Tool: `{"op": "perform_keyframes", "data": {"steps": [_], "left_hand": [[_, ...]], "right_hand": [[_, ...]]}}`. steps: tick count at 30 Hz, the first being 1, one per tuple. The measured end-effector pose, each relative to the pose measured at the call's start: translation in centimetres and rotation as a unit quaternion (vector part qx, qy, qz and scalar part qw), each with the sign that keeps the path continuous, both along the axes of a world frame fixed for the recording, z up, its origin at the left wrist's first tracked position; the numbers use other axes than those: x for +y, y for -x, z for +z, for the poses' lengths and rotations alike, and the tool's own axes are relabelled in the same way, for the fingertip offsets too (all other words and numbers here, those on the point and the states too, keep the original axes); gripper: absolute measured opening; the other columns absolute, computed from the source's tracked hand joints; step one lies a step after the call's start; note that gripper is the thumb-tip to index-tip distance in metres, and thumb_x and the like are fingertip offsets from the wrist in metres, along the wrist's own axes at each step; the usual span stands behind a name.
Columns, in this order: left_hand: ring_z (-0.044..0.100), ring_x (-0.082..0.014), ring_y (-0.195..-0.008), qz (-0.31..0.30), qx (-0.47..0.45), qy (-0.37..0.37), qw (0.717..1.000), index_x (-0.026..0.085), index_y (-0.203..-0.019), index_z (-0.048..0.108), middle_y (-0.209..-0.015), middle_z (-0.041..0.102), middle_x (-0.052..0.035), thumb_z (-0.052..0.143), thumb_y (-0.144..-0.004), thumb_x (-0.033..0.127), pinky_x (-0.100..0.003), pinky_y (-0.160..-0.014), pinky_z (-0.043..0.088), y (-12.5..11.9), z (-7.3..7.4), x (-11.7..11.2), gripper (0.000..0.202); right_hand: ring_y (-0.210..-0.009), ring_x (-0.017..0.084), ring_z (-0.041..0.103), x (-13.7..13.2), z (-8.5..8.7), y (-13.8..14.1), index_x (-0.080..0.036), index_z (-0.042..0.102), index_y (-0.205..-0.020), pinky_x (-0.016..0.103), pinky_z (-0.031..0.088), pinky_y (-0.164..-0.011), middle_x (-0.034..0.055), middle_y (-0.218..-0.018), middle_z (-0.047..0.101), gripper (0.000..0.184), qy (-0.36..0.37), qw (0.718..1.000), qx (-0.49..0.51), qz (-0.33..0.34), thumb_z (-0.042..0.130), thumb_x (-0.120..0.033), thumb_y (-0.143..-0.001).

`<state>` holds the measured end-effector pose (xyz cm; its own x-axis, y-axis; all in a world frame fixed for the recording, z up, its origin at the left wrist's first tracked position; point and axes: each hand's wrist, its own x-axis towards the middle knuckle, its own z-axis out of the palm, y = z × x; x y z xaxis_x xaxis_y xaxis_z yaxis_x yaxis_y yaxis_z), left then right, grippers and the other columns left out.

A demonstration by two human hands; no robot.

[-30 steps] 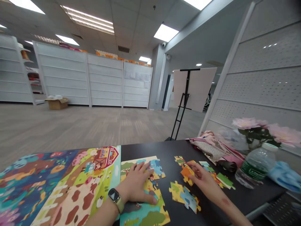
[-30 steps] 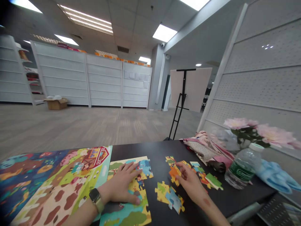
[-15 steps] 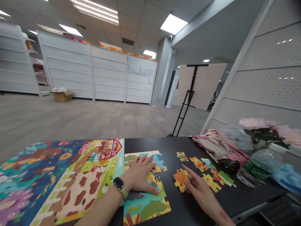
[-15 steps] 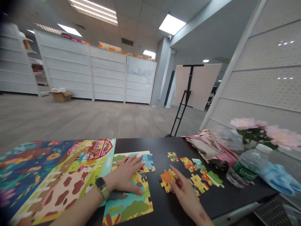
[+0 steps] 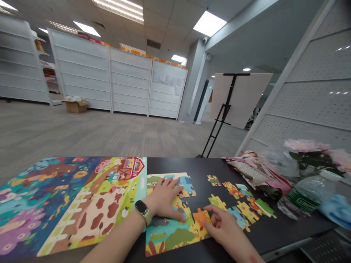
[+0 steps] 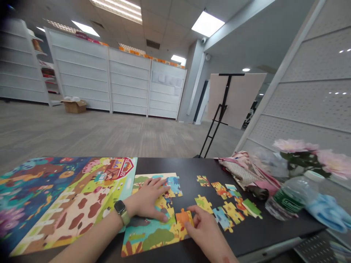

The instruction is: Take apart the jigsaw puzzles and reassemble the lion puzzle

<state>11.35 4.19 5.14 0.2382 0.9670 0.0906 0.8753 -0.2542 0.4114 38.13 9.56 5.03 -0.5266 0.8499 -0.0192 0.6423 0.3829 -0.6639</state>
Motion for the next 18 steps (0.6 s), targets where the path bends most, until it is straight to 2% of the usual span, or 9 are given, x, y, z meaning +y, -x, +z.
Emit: {"op": "perform_keyframes", "data": {"steps": [3,5,8,11,15,18], "left_hand": [[0.021,-0.0458,-0.147,-0.001,0.003,-0.003,1.0,0.029,-0.15,0.041,-0.161,0.028,-0.0132,0.061,-0.063,0.09,-0.068,-0.117,0.011,0.0,-0.1,0.0,0.108],[0.021,-0.0458,-0.147,0.0,0.005,-0.004,1.0,0.029,-0.15,0.041,-0.161,0.029,-0.0133,0.061,-0.064,0.09,-0.068,-0.117,0.012,0.0,-0.1,0.0,0.108],[0.023,-0.0457,-0.147,0.002,0.006,-0.008,1.0,0.028,-0.15,0.041,-0.161,0.029,-0.0132,0.06,-0.064,0.09,-0.068,-0.117,0.012,0.0,-0.2,0.0,0.108],[0.023,-0.0458,-0.147,0.004,0.009,-0.006,1.0,0.028,-0.15,0.041,-0.161,0.029,-0.0132,0.061,-0.064,0.09,-0.068,-0.117,0.013,-0.1,-0.2,0.0,0.108],[0.023,-0.0449,-0.147,0.005,0.011,0.0,1.0,0.029,-0.15,0.041,-0.161,0.029,-0.0132,0.062,-0.064,0.089,-0.068,-0.117,0.012,-0.2,0.0,0.0,0.107],[0.023,-0.0452,-0.147,0.006,0.011,0.003,1.0,0.03,-0.149,0.042,-0.161,0.03,-0.0123,0.063,-0.063,0.089,-0.067,-0.118,0.012,-0.2,0.2,-0.1,0.107]], "right_hand": [[-0.075,0.022,0.063,-0.3,1.3,0.0,-0.022,0.068,-0.094,0.032,0.047,-0.071,0.0027,-0.081,0.065,0.025,-0.106,0.991,-0.078,0.01,0.066,-0.039,-0.076],[-0.088,0.024,0.064,-0.6,2.1,0.2,-0.022,0.065,-0.089,0.035,0.049,-0.081,0.0053,-0.095,0.066,0.022,-0.147,0.983,-0.106,0.014,0.068,-0.038,-0.074],[-0.094,0.024,0.064,-1.3,2.4,0.6,-0.024,0.066,-0.098,0.036,0.051,-0.087,0.0057,-0.101,0.065,0.021,-0.134,0.984,-0.107,0.054,0.064,-0.032,-0.079],[-0.11,0.024,0.062,-2.0,1.7,0.7,-0.026,0.068,-0.109,0.037,0.05,-0.098,0.008,-0.12,0.062,0.026,-0.137,0.982,-0.062,0.116,0.059,-0.027,-0.085],[-0.121,0.027,0.058,-2.0,0.6,-0.1,-0.028,0.07,-0.115,0.046,0.044,-0.109,0.0093,-0.128,0.062,0.027,-0.164,0.973,-0.023,0.161,0.058,-0.034,-0.092],[-0.128,0.028,0.054,-1.7,0.6,-1.0,-0.029,0.068,-0.122,0.049,0.043,-0.111,0.0104,-0.133,0.06,0.032,-0.167,0.968,-0.025,0.188,0.058,-0.037,-0.093]]}}
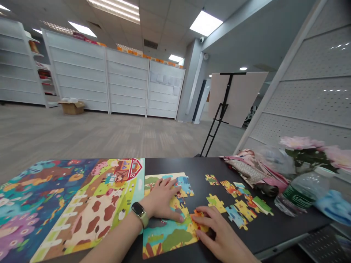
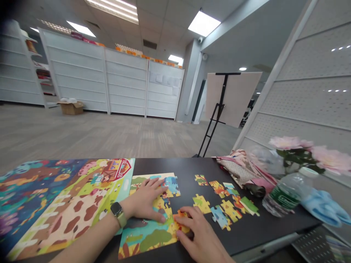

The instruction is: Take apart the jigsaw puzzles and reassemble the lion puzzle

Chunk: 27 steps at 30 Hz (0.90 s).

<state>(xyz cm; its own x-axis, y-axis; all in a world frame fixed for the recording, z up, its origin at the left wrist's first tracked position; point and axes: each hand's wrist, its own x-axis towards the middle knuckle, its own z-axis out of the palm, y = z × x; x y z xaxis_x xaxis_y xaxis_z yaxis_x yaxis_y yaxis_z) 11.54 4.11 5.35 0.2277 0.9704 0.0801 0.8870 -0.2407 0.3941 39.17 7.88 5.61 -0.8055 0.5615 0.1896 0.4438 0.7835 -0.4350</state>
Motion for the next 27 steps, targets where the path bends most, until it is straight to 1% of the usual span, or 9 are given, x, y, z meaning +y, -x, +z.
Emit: {"op": "perform_keyframes", "data": {"steps": [5,9,13,16,19,22,24,25,27], "left_hand": [[0.023,-0.0446,-0.147,0.003,0.0,0.003,1.0,0.029,-0.15,0.042,-0.161,0.03,-0.0137,0.063,-0.063,0.089,-0.067,-0.118,0.012,-0.1,0.2,0.0,0.108],[0.023,-0.0455,-0.147,0.003,-0.004,0.004,1.0,0.03,-0.149,0.042,-0.161,0.03,-0.013,0.065,-0.062,0.088,-0.068,-0.118,0.012,-0.1,0.2,0.0,0.108],[0.023,-0.0445,-0.147,0.008,-0.002,0.007,1.0,0.03,-0.15,0.042,-0.161,0.028,-0.0134,0.066,-0.062,0.087,-0.067,-0.118,0.013,-0.2,0.3,-0.1,0.107],[0.022,-0.0451,-0.147,0.01,-0.007,0.009,1.0,0.029,-0.15,0.043,-0.161,0.029,-0.0137,0.067,-0.062,0.087,-0.068,-0.118,0.012,-0.2,0.3,-0.1,0.108],[0.022,-0.045,-0.147,0.011,-0.006,0.01,1.0,0.03,-0.15,0.043,-0.161,0.029,-0.0132,0.067,-0.062,0.086,-0.068,-0.118,0.012,-0.2,0.3,-0.2,0.107],[0.023,-0.0436,-0.147,0.008,-0.004,0.007,1.0,0.029,-0.15,0.043,-0.161,0.03,-0.0133,0.067,-0.063,0.086,-0.067,-0.118,0.013,-0.2,0.3,-0.1,0.106],[0.023,-0.0429,-0.147,0.006,-0.001,0.004,1.0,0.029,-0.15,0.042,-0.161,0.03,-0.0137,0.067,-0.064,0.086,-0.066,-0.118,0.014,-0.2,0.3,-0.1,0.106],[0.023,-0.0429,-0.147,0.005,0.001,0.003,1.0,0.029,-0.15,0.042,-0.161,0.029,-0.0139,0.067,-0.064,0.085,-0.066,-0.118,0.014,-0.2,0.2,-0.1,0.106],[0.023,-0.0435,-0.147,0.005,0.001,0.002,1.0,0.029,-0.15,0.042,-0.161,0.029,-0.0143,0.067,-0.064,0.086,-0.067,-0.118,0.014,-0.2,0.1,0.0,0.106]], "right_hand": [[-0.136,0.03,0.047,0.3,0.8,-0.8,-0.029,0.062,-0.133,0.05,0.04,-0.114,0.0118,-0.142,0.054,0.044,0.023,0.998,-0.035,0.041,0.062,-0.033,-0.089],[-0.132,0.028,0.051,0.3,1.1,-0.5,-0.028,0.065,-0.125,0.045,0.043,-0.112,0.0108,-0.137,0.057,0.041,0.041,0.998,-0.024,0.034,0.064,-0.025,-0.085],[-0.125,0.027,0.056,0.3,0.5,-0.9,-0.026,0.066,-0.12,0.041,0.048,-0.107,0.0107,-0.129,0.06,0.045,0.027,0.999,-0.005,0.02,0.067,-0.018,-0.076],[-0.125,0.028,0.057,1.0,-0.5,-2.5,-0.026,0.065,-0.12,0.043,0.05,-0.105,0.0108,-0.128,0.061,0.038,-0.022,1.0,0.013,0.016,0.065,-0.022,-0.082],[-0.129,0.029,0.054,2.7,-1.0,-4.6,-0.03,0.067,-0.12,0.048,0.047,-0.108,0.0102,-0.133,0.06,0.031,-0.068,0.997,0.021,-0.006,0.06,-0.028,-0.09],[-0.135,0.029,0.049,5.6,-0.5,-5.8,-0.029,0.064,-0.128,0.054,0.039,-0.114,0.0101,-0.141,0.056,0.038,-0.068,0.996,0.01,-0.052,0.05,-0.026,-0.093],[-0.14,0.03,0.044,7.8,0.3,-6.1,-0.027,0.06,-0.134,0.056,0.032,-0.118,0.0097,-0.146,0.054,0.046,-0.03,0.998,-0.019,-0.06,0.05,-0.025,-0.089],[-0.14,0.03,0.044,8.8,0.7,-6.1,-0.026,0.06,-0.135,0.055,0.031,-0.119,0.0094,-0.146,0.054,0.049,-0.001,0.998,-0.037,-0.057,0.052,-0.025,-0.087],[-0.136,0.031,0.049,10.6,1.6,-6.0,-0.025,0.062,-0.132,0.051,0.035,-0.117,0.0081,-0.142,0.058,0.052,0.058,0.994,-0.067,-0.057,0.059,-0.028,-0.081]]}}
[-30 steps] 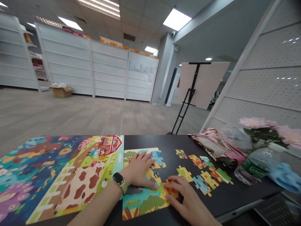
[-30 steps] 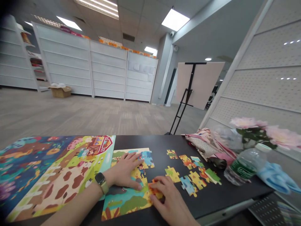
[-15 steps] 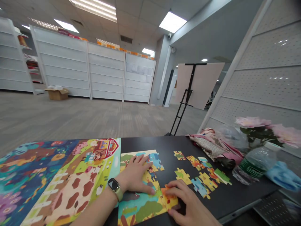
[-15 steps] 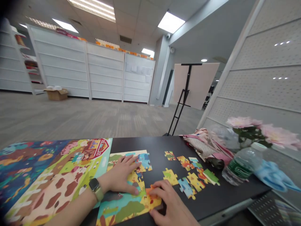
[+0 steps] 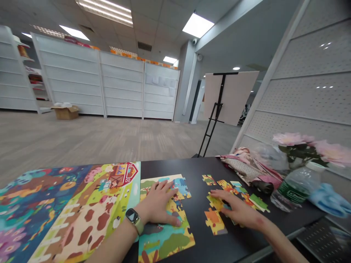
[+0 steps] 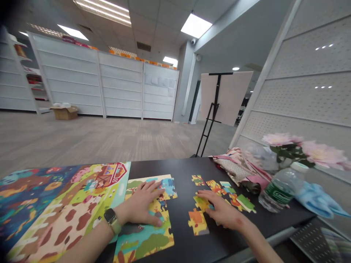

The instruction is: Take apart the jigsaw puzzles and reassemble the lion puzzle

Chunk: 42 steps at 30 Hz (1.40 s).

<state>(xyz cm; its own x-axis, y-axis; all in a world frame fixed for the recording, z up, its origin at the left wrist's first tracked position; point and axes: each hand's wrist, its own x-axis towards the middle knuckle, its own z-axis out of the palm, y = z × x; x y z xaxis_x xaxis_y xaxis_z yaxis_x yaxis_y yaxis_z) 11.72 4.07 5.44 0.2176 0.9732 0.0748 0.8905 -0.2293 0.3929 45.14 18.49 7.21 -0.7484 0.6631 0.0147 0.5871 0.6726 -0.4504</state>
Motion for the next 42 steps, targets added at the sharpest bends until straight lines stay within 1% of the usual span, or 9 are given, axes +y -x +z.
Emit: {"op": "perform_keyframes", "data": {"steps": [6,12,16,23,26,29,34,38,42], "left_hand": [[0.022,-0.0444,-0.147,-0.009,-0.007,-0.009,1.0,0.029,-0.151,0.04,-0.161,0.029,-0.014,0.065,-0.063,0.087,-0.068,-0.117,0.012,0.2,-0.5,0.2,0.108],[0.022,-0.0457,-0.147,-0.009,-0.005,-0.01,1.0,0.03,-0.15,0.041,-0.161,0.029,-0.0141,0.065,-0.062,0.088,-0.069,-0.116,0.013,0.3,-0.7,0.2,0.108],[0.023,-0.0456,-0.146,-0.009,-0.004,-0.016,1.0,0.03,-0.149,0.042,-0.161,0.03,-0.0136,0.064,-0.063,0.088,-0.068,-0.116,0.014,0.5,-0.6,0.3,0.106],[0.019,-0.0405,-0.149,-0.013,-0.016,-0.036,0.999,0.026,-0.147,0.045,-0.162,0.024,-0.0171,0.066,-0.064,0.085,-0.063,-0.119,0.015,-1.5,0.4,-0.3,0.104],[0.021,-0.0386,-0.149,-0.014,-0.032,-0.047,0.998,0.027,-0.148,0.045,-0.161,0.028,-0.0167,0.067,-0.067,0.083,-0.062,-0.12,0.015,-3.2,0.5,-0.6,0.101],[0.022,-0.0395,-0.149,0.001,-0.039,-0.034,0.999,0.029,-0.148,0.044,-0.161,0.027,-0.0173,0.075,-0.064,0.075,-0.063,-0.119,0.015,-4.1,0.2,-0.5,0.1],[0.028,-0.0408,-0.146,0.007,-0.069,-0.033,0.997,0.032,-0.144,0.049,-0.158,0.034,-0.0149,0.083,-0.06,0.066,-0.063,-0.118,0.019,-3.9,-0.3,-0.2,0.096],[0.04,-0.0321,-0.138,-0.078,-0.104,-0.057,0.99,0.039,-0.125,0.065,-0.149,0.049,-0.0031,0.082,-0.072,0.045,-0.053,-0.117,0.027,-4.2,0.3,-0.6,0.056],[0.048,-0.0248,-0.13,-0.153,-0.094,-0.053,0.982,0.041,-0.11,0.072,-0.135,0.059,0.0041,0.068,-0.088,0.028,-0.044,-0.114,0.03,-4.8,1.1,-1.1,0.026]], "right_hand": [[-0.103,0.026,0.065,1.2,1.8,1.8,-0.023,0.066,-0.12,0.04,0.053,-0.093,0.0082,-0.117,0.068,0.049,-0.004,0.998,0.027,-0.056,0.066,-0.032,-0.072],[-0.097,0.024,0.065,-5.3,1.6,5.1,-0.023,0.069,-0.121,0.035,0.053,-0.086,0.0079,-0.112,0.07,0.04,0.127,0.988,0.083,0.006,0.059,-0.04,-0.086],[-0.09,0.023,0.065,-8.7,1.3,6.9,-0.025,0.072,-0.12,0.037,0.051,-0.087,0.0058,-0.103,0.07,0.042,0.061,0.998,0.003,0.017,0.058,-0.023,-0.081],[-0.104,0.023,0.063,-10.4,0.7,8.5,-0.022,0.072,-0.108,0.036,0.05,-0.096,0.0082,-0.111,0.065,0.027,-0.001,0.999,0.028,0.016,0.058,-0.022,-0.084],[-0.116,0.025,0.058,-10.1,0.6,7.9,-0.022,0.07,-0.107,0.039,0.047,-0.103,0.0103,-0.121,0.062,0.023,-0.026,0.998,0.057,0.025,0.06,-0.024,-0.086],[-0.131,0.025,0.05,-8.7,0.8,5.2,-0.024,0.063,-0.124,0.044,0.041,-0.112,0.0106,-0.135,0.057,0.035,-0.01,0.997,0.058,0.05,0.054,-0.024,-0.091],[-0.141,0.032,0.041,-6.2,1.1,0.4,-0.025,0.06,-0.13,0.052,0.029,-0.12,0.0113,-0.146,0.052,0.051,0.055,0.998,-0.016,0.01,0.068,-0.025,-0.079],[-0.127,0.028,0.054,-6.0,1.5,0.2,-0.025,0.067,-0.109,0.044,0.04,-0.112,0.009,-0.132,0.062,0.029,0.064,0.998,0.004,0.03,0.07,-0.028,-0.08],[-0.117,0.027,0.059,-5.8,2.0,0.6,-0.025,0.066,-0.106,0.04,0.046,-0.105,0.0076,-0.121,0.065,0.032,0.028,0.999,0.003,0.025,0.07,-0.024,-0.075]]}}
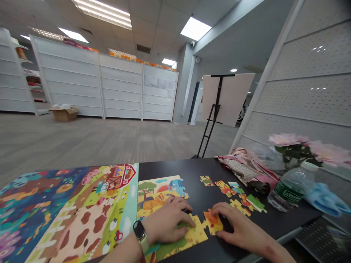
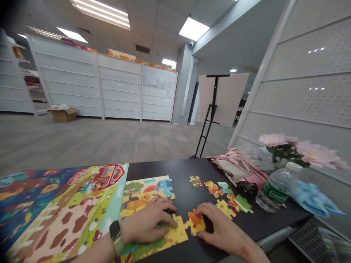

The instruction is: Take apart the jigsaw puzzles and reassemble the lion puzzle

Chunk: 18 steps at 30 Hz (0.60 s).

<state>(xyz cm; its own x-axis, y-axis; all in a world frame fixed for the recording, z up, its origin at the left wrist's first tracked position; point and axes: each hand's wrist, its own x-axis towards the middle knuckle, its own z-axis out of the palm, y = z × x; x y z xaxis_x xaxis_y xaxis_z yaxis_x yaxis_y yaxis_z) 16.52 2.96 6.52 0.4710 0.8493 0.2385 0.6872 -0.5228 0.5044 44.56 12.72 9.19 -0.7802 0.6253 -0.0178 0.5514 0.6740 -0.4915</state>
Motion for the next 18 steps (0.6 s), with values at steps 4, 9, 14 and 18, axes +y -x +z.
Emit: {"op": "perform_keyframes", "data": {"steps": [4,9,14,18], "left_hand": [[0.045,-0.027,-0.13,0.011,0.028,-0.011,0.999,0.042,-0.108,0.074,-0.139,0.054,0.0029,0.07,-0.087,0.029,-0.046,-0.112,0.031,-0.2,0.4,-0.1,0.024],[0.048,-0.0267,-0.123,0.03,0.026,-0.024,0.999,0.043,-0.105,0.074,-0.13,0.056,0.0005,0.074,-0.087,0.035,-0.045,-0.105,0.037,-0.3,0.6,-0.2,0.02],[0.056,-0.0234,-0.106,0.02,0.04,-0.05,0.998,0.036,-0.102,0.074,-0.108,0.061,0.0001,0.079,-0.082,0.049,-0.039,-0.095,0.039,-0.2,0.2,0.1,0.024],[0.06,-0.021,-0.095,0.026,0.048,-0.078,0.995,0.026,-0.091,0.072,-0.099,0.065,0.0001,0.079,-0.081,0.052,-0.034,-0.085,0.041,0.3,-0.1,0.4,0.029]], "right_hand": [[-0.121,0.028,0.057,0.8,-0.1,-0.1,-0.024,0.065,-0.112,0.043,0.043,-0.108,0.0105,-0.128,0.063,0.033,-0.054,0.998,0.006,-0.022,0.067,-0.03,-0.08],[-0.121,0.027,0.058,1.0,-0.1,1.5,-0.024,0.067,-0.11,0.042,0.045,-0.107,0.0103,-0.128,0.062,0.03,-0.066,0.997,0.026,0.012,0.065,-0.025,-0.08],[-0.121,0.027,0.059,1.4,-0.1,3.2,-0.023,0.068,-0.106,0.042,0.045,-0.107,0.0102,-0.127,0.063,0.029,-0.06,0.996,0.051,0.033,0.066,-0.022,-0.077],[-0.121,0.028,0.058,1.8,-0.2,3.8,-0.024,0.068,-0.108,0.043,0.045,-0.108,0.0098,-0.128,0.063,0.03,-0.06,0.996,0.059,0.04,0.066,-0.023,-0.078]]}}
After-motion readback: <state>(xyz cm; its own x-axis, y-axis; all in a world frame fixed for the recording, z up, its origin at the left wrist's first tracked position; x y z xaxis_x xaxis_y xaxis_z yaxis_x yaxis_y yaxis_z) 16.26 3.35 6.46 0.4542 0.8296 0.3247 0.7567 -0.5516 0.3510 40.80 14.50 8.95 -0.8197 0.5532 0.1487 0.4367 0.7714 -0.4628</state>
